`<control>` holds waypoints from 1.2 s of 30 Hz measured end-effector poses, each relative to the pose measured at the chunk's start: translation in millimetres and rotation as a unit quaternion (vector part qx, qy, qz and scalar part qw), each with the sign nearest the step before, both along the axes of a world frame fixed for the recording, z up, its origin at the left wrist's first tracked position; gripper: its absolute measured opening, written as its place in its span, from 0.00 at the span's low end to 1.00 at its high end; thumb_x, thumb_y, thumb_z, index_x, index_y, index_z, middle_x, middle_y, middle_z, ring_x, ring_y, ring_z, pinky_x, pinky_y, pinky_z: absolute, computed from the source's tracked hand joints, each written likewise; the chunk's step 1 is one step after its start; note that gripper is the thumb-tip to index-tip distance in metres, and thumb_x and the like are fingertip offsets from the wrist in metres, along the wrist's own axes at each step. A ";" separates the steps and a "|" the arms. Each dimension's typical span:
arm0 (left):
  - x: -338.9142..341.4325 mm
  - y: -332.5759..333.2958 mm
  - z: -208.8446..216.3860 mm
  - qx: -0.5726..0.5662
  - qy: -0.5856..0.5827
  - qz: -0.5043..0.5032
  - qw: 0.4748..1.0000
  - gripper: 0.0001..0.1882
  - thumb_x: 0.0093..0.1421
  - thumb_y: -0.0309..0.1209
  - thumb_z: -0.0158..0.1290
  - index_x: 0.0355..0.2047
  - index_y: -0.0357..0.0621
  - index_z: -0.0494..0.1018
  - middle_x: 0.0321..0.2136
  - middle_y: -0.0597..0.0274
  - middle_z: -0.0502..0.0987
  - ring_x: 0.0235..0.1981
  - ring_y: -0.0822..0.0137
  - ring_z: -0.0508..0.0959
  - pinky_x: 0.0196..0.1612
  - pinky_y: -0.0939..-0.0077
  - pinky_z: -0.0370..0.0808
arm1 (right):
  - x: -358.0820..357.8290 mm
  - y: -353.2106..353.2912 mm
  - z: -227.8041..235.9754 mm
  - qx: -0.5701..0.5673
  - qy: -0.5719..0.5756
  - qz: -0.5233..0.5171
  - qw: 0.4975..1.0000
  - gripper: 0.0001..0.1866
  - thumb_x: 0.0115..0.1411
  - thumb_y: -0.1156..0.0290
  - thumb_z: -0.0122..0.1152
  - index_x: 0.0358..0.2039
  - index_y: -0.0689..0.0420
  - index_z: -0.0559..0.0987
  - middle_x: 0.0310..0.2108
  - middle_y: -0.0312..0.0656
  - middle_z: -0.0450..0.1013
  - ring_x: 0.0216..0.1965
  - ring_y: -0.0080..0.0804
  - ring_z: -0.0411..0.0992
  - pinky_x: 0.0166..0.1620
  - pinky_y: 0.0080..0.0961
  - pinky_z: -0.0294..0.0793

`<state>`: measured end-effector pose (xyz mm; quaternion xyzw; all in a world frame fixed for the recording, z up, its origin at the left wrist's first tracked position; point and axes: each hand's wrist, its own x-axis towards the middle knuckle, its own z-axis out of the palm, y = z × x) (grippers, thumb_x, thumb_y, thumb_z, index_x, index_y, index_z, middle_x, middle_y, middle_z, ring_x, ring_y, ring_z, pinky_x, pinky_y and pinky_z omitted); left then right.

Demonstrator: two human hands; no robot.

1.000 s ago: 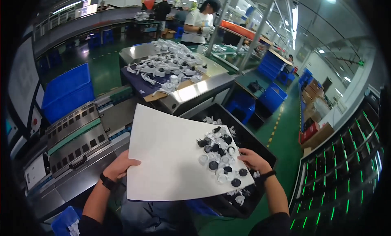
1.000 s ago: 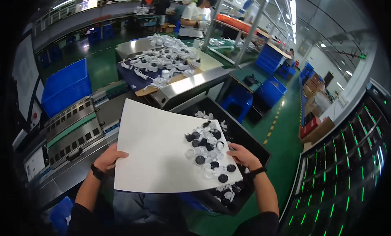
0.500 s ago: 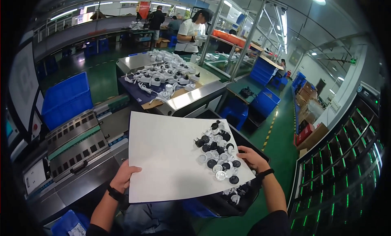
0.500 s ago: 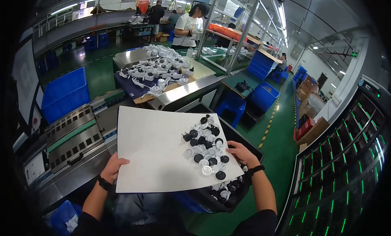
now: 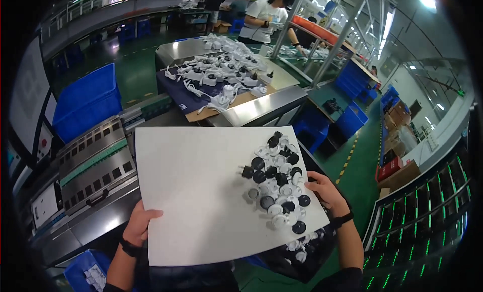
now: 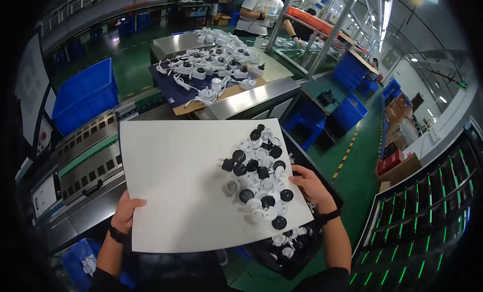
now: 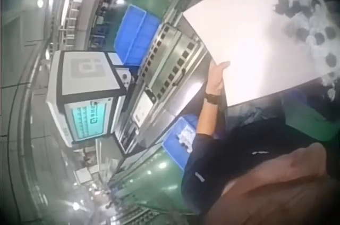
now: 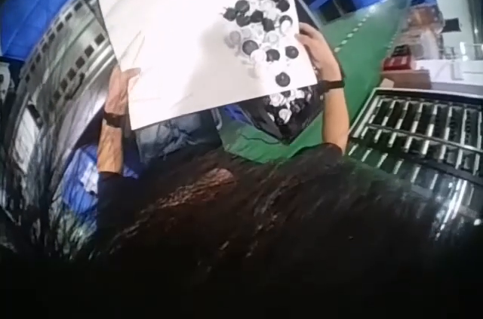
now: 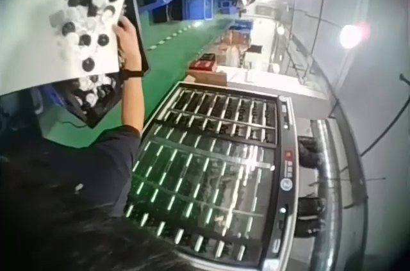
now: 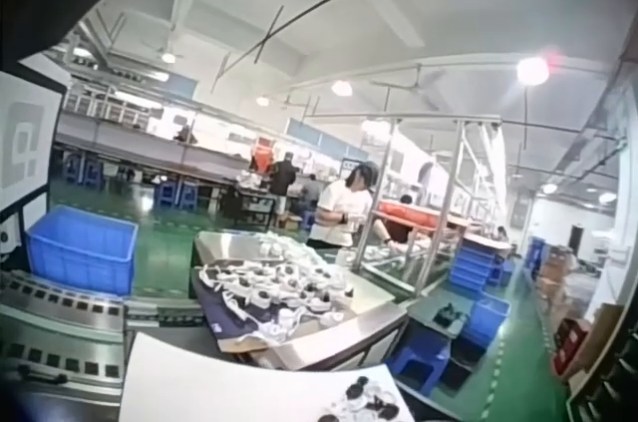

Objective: The person is inspecting and moving trays of electronic components on an assembly line.

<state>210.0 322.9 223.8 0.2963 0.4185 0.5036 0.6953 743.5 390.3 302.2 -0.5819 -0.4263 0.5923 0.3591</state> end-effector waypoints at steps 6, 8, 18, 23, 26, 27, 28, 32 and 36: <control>-19.3 10.6 -13.0 -0.077 0.011 0.025 0.997 0.31 0.51 0.18 0.52 0.59 0.29 0.67 0.50 0.48 0.77 0.47 0.58 0.81 0.50 0.64 0.80 | -23.7 23.6 -7.3 -0.068 -0.059 0.017 0.996 0.19 0.64 0.78 0.57 0.56 0.64 0.74 0.41 0.40 0.79 0.37 0.23 0.78 0.40 0.19 0.78; -16.5 20.8 -16.2 -0.099 -0.008 0.043 0.994 0.30 0.51 0.18 0.55 0.58 0.30 0.68 0.49 0.50 0.78 0.47 0.58 0.81 0.49 0.67 0.78 | -29.0 42.2 -10.8 -0.085 -0.077 0.018 0.993 0.19 0.64 0.78 0.57 0.56 0.64 0.75 0.41 0.39 0.79 0.37 0.22 0.78 0.40 0.19 0.78; -30.7 58.8 38.7 -0.210 -0.015 -0.029 0.977 0.34 0.50 0.20 0.56 0.60 0.31 0.65 0.52 0.49 0.77 0.51 0.54 0.79 0.56 0.60 0.75 | -19.5 41.6 27.7 -0.148 -0.057 -0.053 0.986 0.19 0.65 0.78 0.56 0.56 0.62 0.76 0.40 0.34 0.78 0.32 0.15 0.72 0.33 0.13 0.68; -28.2 69.5 99.5 -0.203 -0.008 -0.030 0.979 0.35 0.50 0.20 0.57 0.61 0.31 0.65 0.52 0.49 0.77 0.51 0.54 0.79 0.55 0.60 0.76 | -26.5 60.6 109.9 -0.165 -0.037 -0.056 0.984 0.20 0.66 0.76 0.56 0.59 0.59 0.75 0.38 0.28 0.76 0.30 0.12 0.67 0.32 0.12 0.64; -26.4 67.9 137.9 -0.184 0.000 -0.024 0.983 0.34 0.50 0.20 0.57 0.60 0.31 0.65 0.51 0.49 0.77 0.50 0.55 0.79 0.54 0.61 0.76 | -15.3 60.7 150.2 -0.146 -0.031 -0.044 0.988 0.21 0.66 0.76 0.57 0.59 0.60 0.75 0.37 0.30 0.77 0.28 0.11 0.66 0.29 0.11 0.63; -27.3 65.2 144.8 -0.192 -0.008 -0.019 0.981 0.34 0.50 0.20 0.57 0.60 0.31 0.65 0.51 0.49 0.77 0.50 0.55 0.79 0.54 0.61 0.76 | -14.0 65.8 163.9 -0.139 -0.028 -0.037 0.989 0.21 0.65 0.76 0.57 0.59 0.61 0.75 0.36 0.31 0.77 0.27 0.11 0.66 0.27 0.11 0.62; -27.5 62.4 152.6 -0.199 -0.016 -0.012 0.980 0.34 0.50 0.20 0.57 0.60 0.31 0.65 0.51 0.49 0.77 0.50 0.55 0.79 0.54 0.61 0.76 | -15.8 73.9 181.0 -0.129 -0.025 -0.023 0.991 0.21 0.65 0.76 0.57 0.59 0.61 0.75 0.36 0.31 0.77 0.27 0.11 0.66 0.27 0.11 0.62; -11.2 62.5 202.3 -0.195 -0.015 0.034 0.980 0.32 0.51 0.20 0.56 0.60 0.31 0.66 0.50 0.50 0.77 0.49 0.56 0.80 0.52 0.63 0.77 | -23.0 104.2 227.6 -0.154 0.050 -0.010 0.987 0.23 0.66 0.76 0.57 0.62 0.60 0.73 0.36 0.31 0.77 0.27 0.11 0.66 0.27 0.12 0.62; -18.4 59.1 215.3 -0.183 -0.029 0.081 0.979 0.33 0.51 0.20 0.56 0.60 0.32 0.66 0.51 0.50 0.77 0.49 0.56 0.80 0.51 0.63 0.77 | -25.3 143.3 235.1 -0.156 0.066 0.061 0.984 0.27 0.65 0.77 0.56 0.66 0.59 0.68 0.41 0.29 0.76 0.32 0.14 0.70 0.34 0.12 0.71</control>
